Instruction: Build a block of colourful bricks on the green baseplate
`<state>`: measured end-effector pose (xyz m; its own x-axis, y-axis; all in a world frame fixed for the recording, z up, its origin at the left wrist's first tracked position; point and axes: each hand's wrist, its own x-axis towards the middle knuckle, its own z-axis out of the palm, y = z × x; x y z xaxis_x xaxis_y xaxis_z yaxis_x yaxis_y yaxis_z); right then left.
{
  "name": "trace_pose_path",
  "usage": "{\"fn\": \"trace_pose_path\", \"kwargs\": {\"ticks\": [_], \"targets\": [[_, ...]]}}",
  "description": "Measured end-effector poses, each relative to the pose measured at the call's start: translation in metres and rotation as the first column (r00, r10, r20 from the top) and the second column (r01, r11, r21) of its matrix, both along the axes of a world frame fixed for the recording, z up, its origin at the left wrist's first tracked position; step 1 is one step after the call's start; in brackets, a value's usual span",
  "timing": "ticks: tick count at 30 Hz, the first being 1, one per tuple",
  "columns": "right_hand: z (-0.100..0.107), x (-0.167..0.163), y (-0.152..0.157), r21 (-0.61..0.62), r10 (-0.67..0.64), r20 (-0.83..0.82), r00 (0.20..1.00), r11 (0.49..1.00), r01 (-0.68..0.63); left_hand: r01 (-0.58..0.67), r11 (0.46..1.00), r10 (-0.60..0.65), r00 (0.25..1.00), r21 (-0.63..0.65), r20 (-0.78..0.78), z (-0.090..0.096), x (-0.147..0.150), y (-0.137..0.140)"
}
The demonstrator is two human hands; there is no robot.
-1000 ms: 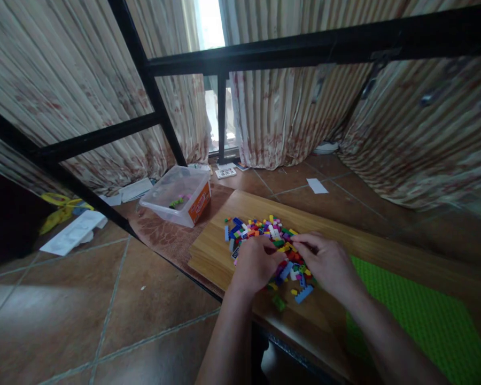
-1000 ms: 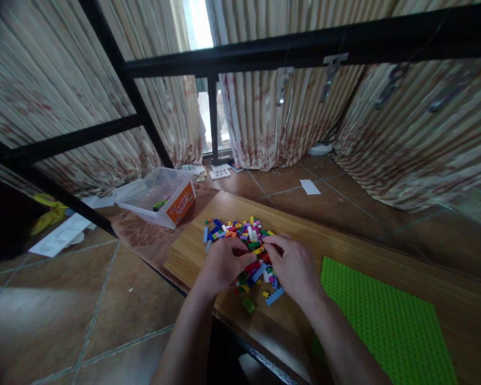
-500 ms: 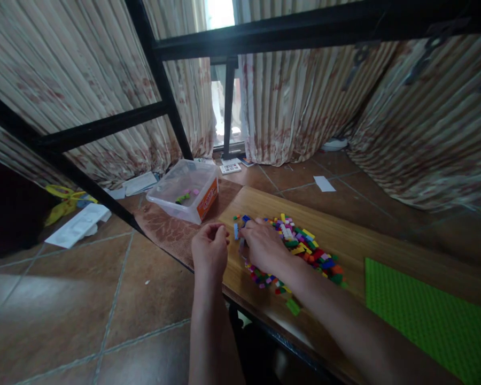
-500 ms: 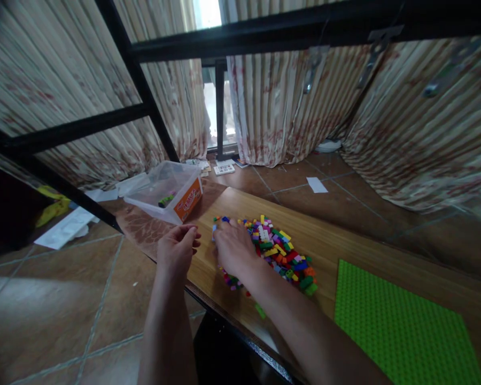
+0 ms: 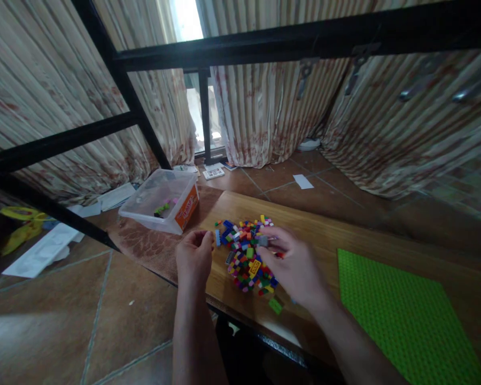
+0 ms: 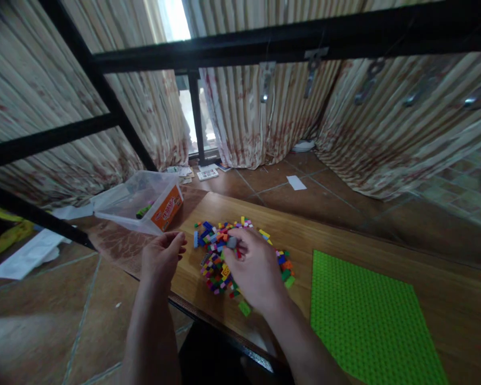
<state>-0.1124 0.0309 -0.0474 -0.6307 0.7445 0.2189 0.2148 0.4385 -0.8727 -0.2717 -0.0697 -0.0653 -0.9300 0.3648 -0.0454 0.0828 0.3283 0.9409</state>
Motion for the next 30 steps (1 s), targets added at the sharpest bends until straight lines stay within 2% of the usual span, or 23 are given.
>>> {"fn": "trace_pose_path", "kwargs": {"ticks": [2, 5, 8, 11, 13, 16, 19, 24, 25, 28, 30], "targets": [[-0.003, 0.040, 0.012, -0.181, -0.161, -0.048, 0.986, 0.972, 0.150, 0.023, 0.992, -0.037, 0.993, -0.122, -0.108, -0.003, -0.006, 0.009], [-0.008, 0.091, 0.033, -0.331, -0.356, -0.019, 0.934, 0.884, 0.330, 0.044, 0.951, -0.136, 0.949, -0.307, -0.285, 0.000, -0.021, 0.026], [-0.011, 0.120, 0.049, -0.413, -0.446, -0.070, 0.893, 0.827, 0.381, 0.102, 0.896, -0.322, 0.820, -0.433, -0.473, 0.006, -0.038, 0.043], [-0.014, 0.135, 0.058, -0.448, -0.435, -0.128, 0.891, 0.827, 0.339, 0.237, 0.735, -0.610, 0.640, -0.635, -0.467, 0.006, -0.051, 0.056], [-0.015, 0.144, 0.060, -0.490, -0.438, -0.165, 0.884, 0.814, 0.312, 0.300, 0.639, -0.730, 0.525, -0.708, -0.437, 0.003, -0.058, 0.060], [-0.017, 0.155, 0.062, -0.573, -0.462, -0.202, 0.863, 0.771, 0.278, 0.394, 0.530, -0.836, 0.388, -0.751, -0.387, -0.002, -0.064, 0.065], [-0.016, 0.164, 0.065, -0.634, -0.496, -0.222, 0.839, 0.727, 0.262, 0.434, 0.469, -0.878, 0.326, -0.770, -0.351, -0.004, -0.068, 0.069], [-0.012, 0.169, 0.067, -0.719, -0.522, -0.244, 0.817, 0.663, 0.208, 0.379, 0.442, -0.889, 0.303, -0.813, -0.342, 0.000, -0.074, 0.070], [-0.012, 0.170, 0.067, -0.729, -0.510, -0.248, 0.823, 0.658, 0.188, 0.367, 0.460, -0.879, 0.314, -0.808, -0.358, 0.003, -0.074, 0.067], [-0.010, 0.169, 0.065, -0.759, -0.472, -0.269, 0.840, 0.640, 0.117, 0.349, 0.564, -0.817, 0.368, -0.748, -0.444, 0.016, -0.066, 0.054], [-0.007, 0.166, 0.063, -0.788, -0.457, -0.280, 0.844, 0.612, 0.070, 0.391, 0.607, -0.790, 0.395, -0.692, -0.469, 0.025, -0.052, 0.045]]}}
